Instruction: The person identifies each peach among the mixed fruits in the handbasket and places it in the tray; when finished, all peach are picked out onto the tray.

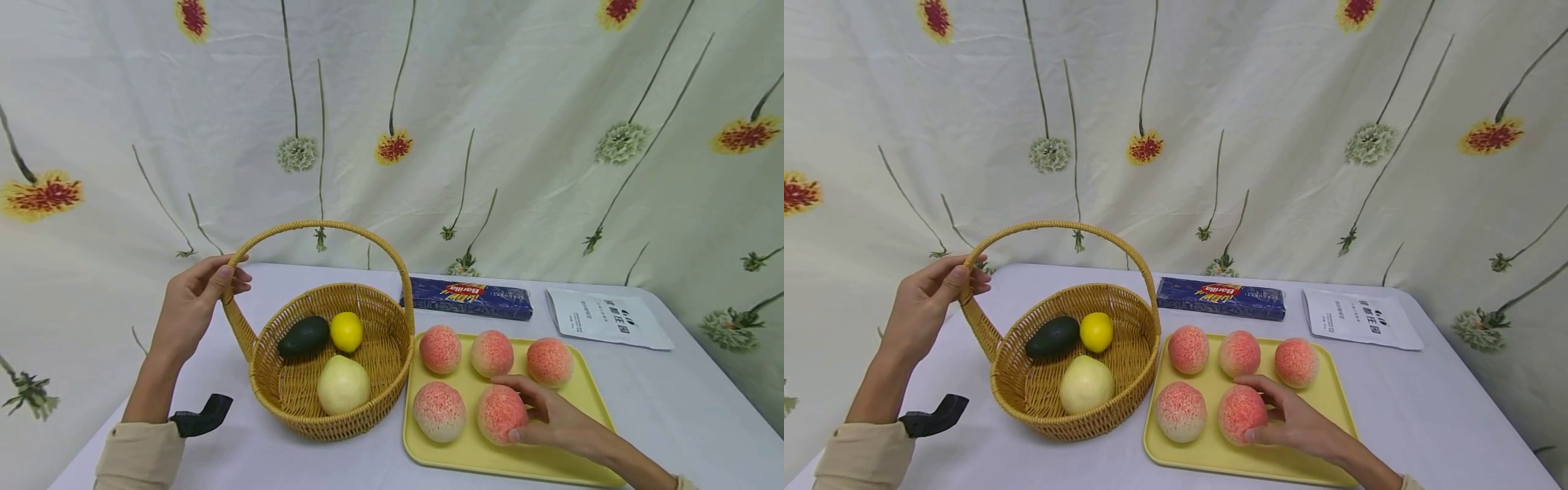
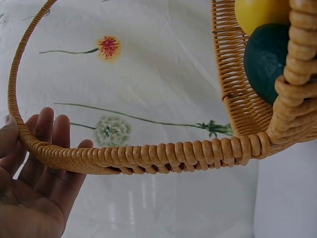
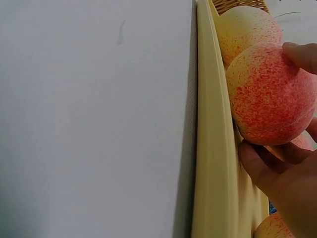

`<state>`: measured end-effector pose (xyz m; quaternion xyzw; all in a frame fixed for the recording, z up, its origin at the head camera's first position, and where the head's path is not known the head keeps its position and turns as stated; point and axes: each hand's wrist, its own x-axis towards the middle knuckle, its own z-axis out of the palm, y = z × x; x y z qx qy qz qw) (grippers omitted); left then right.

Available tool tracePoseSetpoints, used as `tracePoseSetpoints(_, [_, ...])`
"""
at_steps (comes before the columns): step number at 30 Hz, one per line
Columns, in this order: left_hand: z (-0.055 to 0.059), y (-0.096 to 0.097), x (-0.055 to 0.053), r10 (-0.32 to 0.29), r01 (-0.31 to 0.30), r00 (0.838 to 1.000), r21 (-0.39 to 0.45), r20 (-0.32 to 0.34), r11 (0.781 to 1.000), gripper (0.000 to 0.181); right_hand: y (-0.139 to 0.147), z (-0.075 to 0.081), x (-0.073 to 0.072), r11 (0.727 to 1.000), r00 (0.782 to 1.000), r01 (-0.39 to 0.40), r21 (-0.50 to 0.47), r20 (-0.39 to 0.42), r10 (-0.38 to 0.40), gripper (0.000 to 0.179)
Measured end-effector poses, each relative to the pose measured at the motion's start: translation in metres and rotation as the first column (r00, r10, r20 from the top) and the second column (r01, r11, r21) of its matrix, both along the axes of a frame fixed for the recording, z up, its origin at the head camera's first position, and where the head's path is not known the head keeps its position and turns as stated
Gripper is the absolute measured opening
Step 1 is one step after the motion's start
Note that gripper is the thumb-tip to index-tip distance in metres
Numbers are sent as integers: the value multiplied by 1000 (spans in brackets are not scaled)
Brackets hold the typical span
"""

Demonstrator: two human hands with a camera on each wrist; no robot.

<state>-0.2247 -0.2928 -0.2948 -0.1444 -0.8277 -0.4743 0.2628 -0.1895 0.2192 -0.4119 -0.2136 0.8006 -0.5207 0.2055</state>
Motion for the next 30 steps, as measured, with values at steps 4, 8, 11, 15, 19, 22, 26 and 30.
tracePoseSetpoints(4, [0,-1,0,6,-6,1000,-5,1,1000,33,0,0,0,1000,1000,-9,2,1,9,64])
tracePoseSetpoints(8, [0,-1,0,0,0,1000,-1,-3,1000,32,0,0,1,1000,1000,-16,1,-4,16,64])
tracePoseSetpoints(11, [0,0,1,-7,7,1000,4,-5,1000,32,0,-1,1,1000,1000,-10,5,-4,10,63])
tracePoseSetpoints(15, [1,0,1,-10,10,1000,2,-9,1000,32,-1,-1,-1,1000,1000,0,11,-6,0,61])
tracePoseSetpoints(19, [1,1,1,-11,11,1000,5,-10,1000,32,-2,-1,-1,1000,1000,1,10,-11,-1,62])
tracePoseSetpoints(22, [1,1,1,-13,13,1000,8,-9,1000,32,-2,-2,-1,1000,1000,-1,7,-13,1,62])
tracePoseSetpoints(26, [1,1,1,-11,11,1000,8,-6,1000,32,-2,-2,-1,1000,1000,0,4,-11,0,62])
tracePoseSetpoints(30, [1,0,2,-8,8,1000,7,-4,1000,32,-2,-1,0,1000,1000,-5,-8,-26,5,62])
